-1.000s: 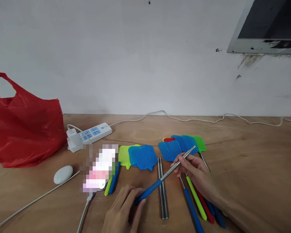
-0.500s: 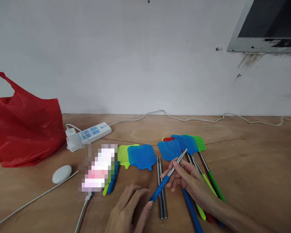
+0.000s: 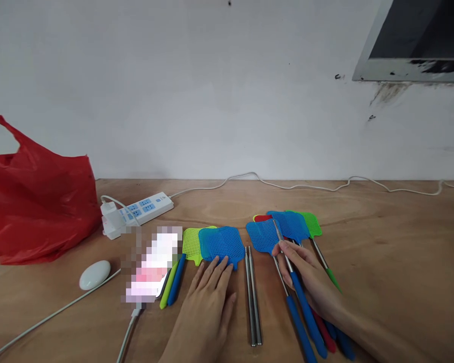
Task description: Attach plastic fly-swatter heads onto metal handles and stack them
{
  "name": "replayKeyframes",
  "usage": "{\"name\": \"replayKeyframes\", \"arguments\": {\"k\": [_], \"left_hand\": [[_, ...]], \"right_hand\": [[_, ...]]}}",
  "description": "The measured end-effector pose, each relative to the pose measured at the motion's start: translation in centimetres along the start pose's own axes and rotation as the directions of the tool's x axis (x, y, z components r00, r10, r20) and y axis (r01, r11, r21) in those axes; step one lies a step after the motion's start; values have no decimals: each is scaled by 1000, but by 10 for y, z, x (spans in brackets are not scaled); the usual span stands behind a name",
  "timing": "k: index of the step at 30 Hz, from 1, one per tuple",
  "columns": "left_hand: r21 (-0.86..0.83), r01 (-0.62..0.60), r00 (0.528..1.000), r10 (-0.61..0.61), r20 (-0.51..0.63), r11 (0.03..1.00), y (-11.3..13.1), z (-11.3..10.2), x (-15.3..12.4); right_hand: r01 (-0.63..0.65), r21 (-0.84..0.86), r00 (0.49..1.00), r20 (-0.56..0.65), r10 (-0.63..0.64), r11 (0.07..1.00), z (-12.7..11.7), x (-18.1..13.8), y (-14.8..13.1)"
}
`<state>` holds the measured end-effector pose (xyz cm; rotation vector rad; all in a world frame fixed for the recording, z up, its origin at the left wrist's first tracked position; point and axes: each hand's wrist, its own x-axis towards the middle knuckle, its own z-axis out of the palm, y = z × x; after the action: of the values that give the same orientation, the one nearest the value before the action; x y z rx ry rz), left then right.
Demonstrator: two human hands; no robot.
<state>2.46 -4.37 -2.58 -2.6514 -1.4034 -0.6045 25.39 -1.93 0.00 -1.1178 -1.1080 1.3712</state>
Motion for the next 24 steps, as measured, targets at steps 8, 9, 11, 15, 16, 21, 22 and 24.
{"name": "replayKeyframes", "arguments": {"k": [8, 9, 11, 15, 16, 21, 22, 24], "left_hand": [[39, 35, 999, -35, 0, 999, -12, -5, -6], [51, 19, 1000, -19, -8, 998, -14, -4, -6], [63, -8, 1000, 9, -10, 998, -16, -3, -8], [81, 13, 1000, -14, 20, 997, -15, -6, -9], [85, 17, 999, -20, 28, 996, -14, -8, -9], [114, -19, 993, 5, 119, 993, -16, -21, -8], [124, -15, 988, -4, 153, 992, -18, -23, -7], [131, 1, 976, -30, 217, 991, -22, -27, -4]], "right_hand": [[7, -86, 998, 57, -2, 996, -2, -1, -1], [2, -94, 998, 68, 4, 996, -2, -1, -1], [-7, -115, 997, 81, 17, 993, -2, -1, -2], [-9, -159, 996, 88, 23, 987, -1, -2, -2], [-5, -169, 996, 91, 20, 986, -1, -2, -3], [23, -206, 993, 114, 0, 978, -2, -3, -3], [25, -210, 993, 118, 0, 977, -2, -3, -2], [31, -215, 992, 123, -5, 976, -3, -3, 0]]}}
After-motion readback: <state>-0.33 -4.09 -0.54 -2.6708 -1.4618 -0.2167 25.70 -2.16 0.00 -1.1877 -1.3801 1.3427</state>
